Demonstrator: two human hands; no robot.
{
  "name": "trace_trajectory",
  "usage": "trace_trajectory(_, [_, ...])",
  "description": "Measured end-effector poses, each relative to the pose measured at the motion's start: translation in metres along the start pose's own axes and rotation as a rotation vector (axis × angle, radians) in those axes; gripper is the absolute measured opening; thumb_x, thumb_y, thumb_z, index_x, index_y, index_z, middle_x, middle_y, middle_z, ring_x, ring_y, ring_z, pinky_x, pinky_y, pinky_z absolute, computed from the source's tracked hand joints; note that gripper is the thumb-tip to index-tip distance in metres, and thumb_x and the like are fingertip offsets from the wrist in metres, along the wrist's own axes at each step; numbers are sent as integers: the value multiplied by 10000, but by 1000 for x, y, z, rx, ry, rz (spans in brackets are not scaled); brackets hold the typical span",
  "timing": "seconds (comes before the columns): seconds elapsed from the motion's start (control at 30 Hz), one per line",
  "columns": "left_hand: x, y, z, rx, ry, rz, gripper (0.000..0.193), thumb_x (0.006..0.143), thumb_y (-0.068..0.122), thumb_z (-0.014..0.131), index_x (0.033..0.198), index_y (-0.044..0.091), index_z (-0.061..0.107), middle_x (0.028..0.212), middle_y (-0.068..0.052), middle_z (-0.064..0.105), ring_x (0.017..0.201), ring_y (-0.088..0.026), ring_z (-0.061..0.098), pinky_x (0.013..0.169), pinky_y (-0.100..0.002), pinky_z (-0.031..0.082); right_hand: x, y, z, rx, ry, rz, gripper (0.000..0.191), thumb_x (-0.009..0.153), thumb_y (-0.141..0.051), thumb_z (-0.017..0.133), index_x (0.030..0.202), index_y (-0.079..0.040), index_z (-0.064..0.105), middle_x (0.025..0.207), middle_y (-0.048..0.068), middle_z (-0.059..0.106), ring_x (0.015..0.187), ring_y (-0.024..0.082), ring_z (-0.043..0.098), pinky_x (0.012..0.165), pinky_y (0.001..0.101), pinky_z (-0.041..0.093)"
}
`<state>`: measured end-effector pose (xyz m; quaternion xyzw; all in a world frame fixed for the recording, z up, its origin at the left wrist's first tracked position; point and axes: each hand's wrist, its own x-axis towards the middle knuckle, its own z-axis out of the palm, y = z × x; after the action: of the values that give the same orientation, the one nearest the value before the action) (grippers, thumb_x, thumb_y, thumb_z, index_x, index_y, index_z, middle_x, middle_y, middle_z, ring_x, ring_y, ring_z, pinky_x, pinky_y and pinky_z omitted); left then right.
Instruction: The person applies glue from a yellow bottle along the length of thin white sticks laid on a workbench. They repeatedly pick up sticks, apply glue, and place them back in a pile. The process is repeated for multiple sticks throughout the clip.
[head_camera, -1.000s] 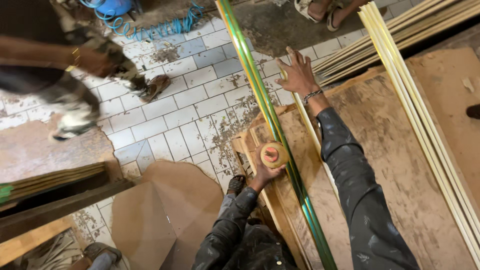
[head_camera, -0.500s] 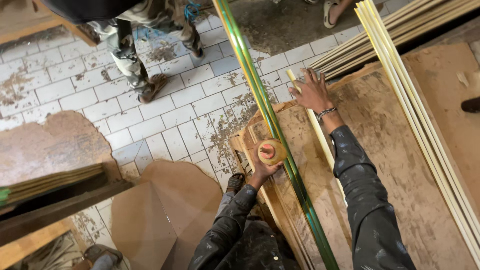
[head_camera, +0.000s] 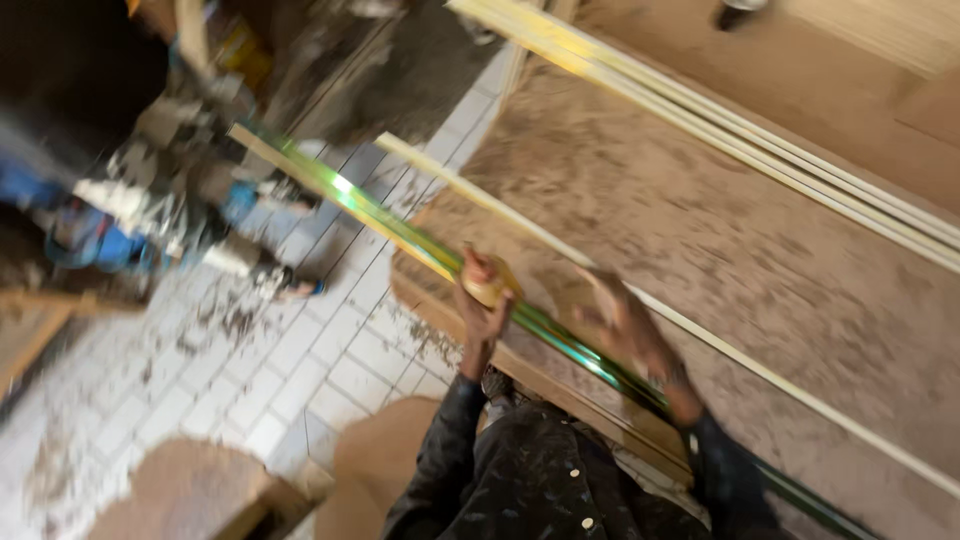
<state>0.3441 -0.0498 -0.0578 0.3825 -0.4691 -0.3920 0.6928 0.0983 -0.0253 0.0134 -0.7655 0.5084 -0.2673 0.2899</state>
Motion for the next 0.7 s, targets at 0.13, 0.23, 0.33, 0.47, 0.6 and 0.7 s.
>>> trace_trajectory(0.13, [-71,35,132,196,-778,29,916,736,481,893,1445,113,444,1399,-169,530,1315,-327,520,1104,-504,422,-160,24,2,462,359,181,1135,806,-352,838,1637,-64,120,1606,237,334,1438,384,382,1136,509,351])
trace_trajectory(0.23, [-134,47,236,209,-1264,129,924,751,473,841,1510,109,461,1537,-209,465,1482,-392,373,1225,-553,257,-249,45,-11,653,745,271,980,782,-208,883,1557,-13,315,1431,191,527,1283,274,581,1073,430,499])
trace_trajectory(0.33, [-185,33,322,19,-1484,289,902,722,440,805,1490,97,479,1525,-189,491,1489,-392,374,1188,-538,279,-334,61,-39,400,1068,328,1006,772,-185,864,1556,-14,259,1390,126,516,1265,197,566,1051,359,495])
trace_trajectory(0.47, [-235,-6,398,600,-1489,405,724,872,398,767,1415,17,477,1464,-241,473,1389,-416,395,1114,-650,227,-430,74,-63,166,1347,612,834,746,-139,883,1431,-10,425,1273,115,621,1148,201,640,989,353,545])
trace_trajectory(0.6, [-241,-39,397,562,-1359,611,241,912,184,691,1131,95,742,1123,-89,688,1075,-309,607,1006,-539,404,-496,90,-71,-9,1540,707,780,712,-117,879,1363,-11,461,1224,94,641,1098,190,658,956,339,558])
trace_trajectory(0.7, [-195,-70,340,615,-1241,575,259,829,73,669,1072,105,751,1099,-87,710,1059,-323,627,960,-481,448,-518,105,-60,-164,1602,646,759,696,-80,877,1331,-10,467,1247,117,591,1140,208,607,995,358,517])
